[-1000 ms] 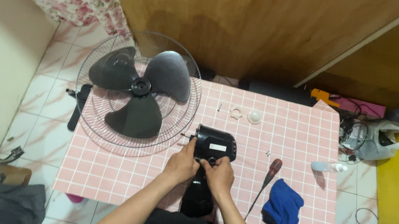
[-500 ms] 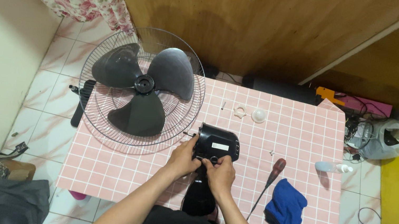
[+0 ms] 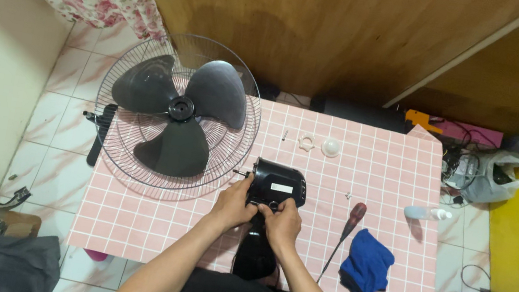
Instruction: The person disassembles a black electric fan motor housing on a pink checkered table. They use a screwdriver to remove screws, separate the motor casing, and inspect internal components. The fan blade and cage remain assembled on the table.
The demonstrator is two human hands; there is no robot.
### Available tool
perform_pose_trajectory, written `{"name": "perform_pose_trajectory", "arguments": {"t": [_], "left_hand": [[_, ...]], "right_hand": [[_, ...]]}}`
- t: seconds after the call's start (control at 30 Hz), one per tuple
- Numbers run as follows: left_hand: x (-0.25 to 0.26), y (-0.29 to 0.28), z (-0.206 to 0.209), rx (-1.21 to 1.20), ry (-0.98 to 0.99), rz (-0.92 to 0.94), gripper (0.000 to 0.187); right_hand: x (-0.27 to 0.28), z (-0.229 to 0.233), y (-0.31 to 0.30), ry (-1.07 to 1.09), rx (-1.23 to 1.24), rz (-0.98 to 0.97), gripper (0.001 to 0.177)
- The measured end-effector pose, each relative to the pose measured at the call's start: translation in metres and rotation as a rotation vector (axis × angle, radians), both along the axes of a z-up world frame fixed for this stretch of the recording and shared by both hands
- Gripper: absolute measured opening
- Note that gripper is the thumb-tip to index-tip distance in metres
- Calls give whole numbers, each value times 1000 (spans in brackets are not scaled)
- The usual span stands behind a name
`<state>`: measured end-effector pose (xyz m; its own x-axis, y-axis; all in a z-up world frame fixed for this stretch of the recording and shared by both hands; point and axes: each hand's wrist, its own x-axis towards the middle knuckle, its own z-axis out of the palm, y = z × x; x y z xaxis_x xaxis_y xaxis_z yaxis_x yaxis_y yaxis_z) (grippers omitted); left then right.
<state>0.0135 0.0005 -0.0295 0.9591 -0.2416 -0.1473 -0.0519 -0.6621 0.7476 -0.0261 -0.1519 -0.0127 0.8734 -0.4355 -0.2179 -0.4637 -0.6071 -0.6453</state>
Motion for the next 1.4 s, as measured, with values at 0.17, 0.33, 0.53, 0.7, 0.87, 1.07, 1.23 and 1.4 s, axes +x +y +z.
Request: {"name": "perform_pose_trajectory", "arguments": {"t": [0.17,0.33,0.53,0.7,0.87,1.07,1.23,1.4], "left_hand": [[7,3,16,61,159,-47,80],[7,-7,9,114,102,-71,87],[6,-5,12,127,111,-62,88],[2,-10,12,128,81,-33,90],[-4,-14,10,176,112,-34,89],[-1,-10,7,191,84,-51,90],[1,-9,16,185,119,-46,89],[-2,4,25,73,94,-39,83]], "right_hand": [[-2,-9,-3,40,8,-11,52],[-1,-16,-4,3,12,16,50],[2,-12,-3,17,32,10,50],[0,-14,-5,-5,28,11,50],[-5,-24,-5,-66,22,-2,48],[-1,-25,-1,-35,-6,-14,49],[3,-19,-3,57,25,-39,50],[2,-16,-1,17,-11,-18,54]]}}
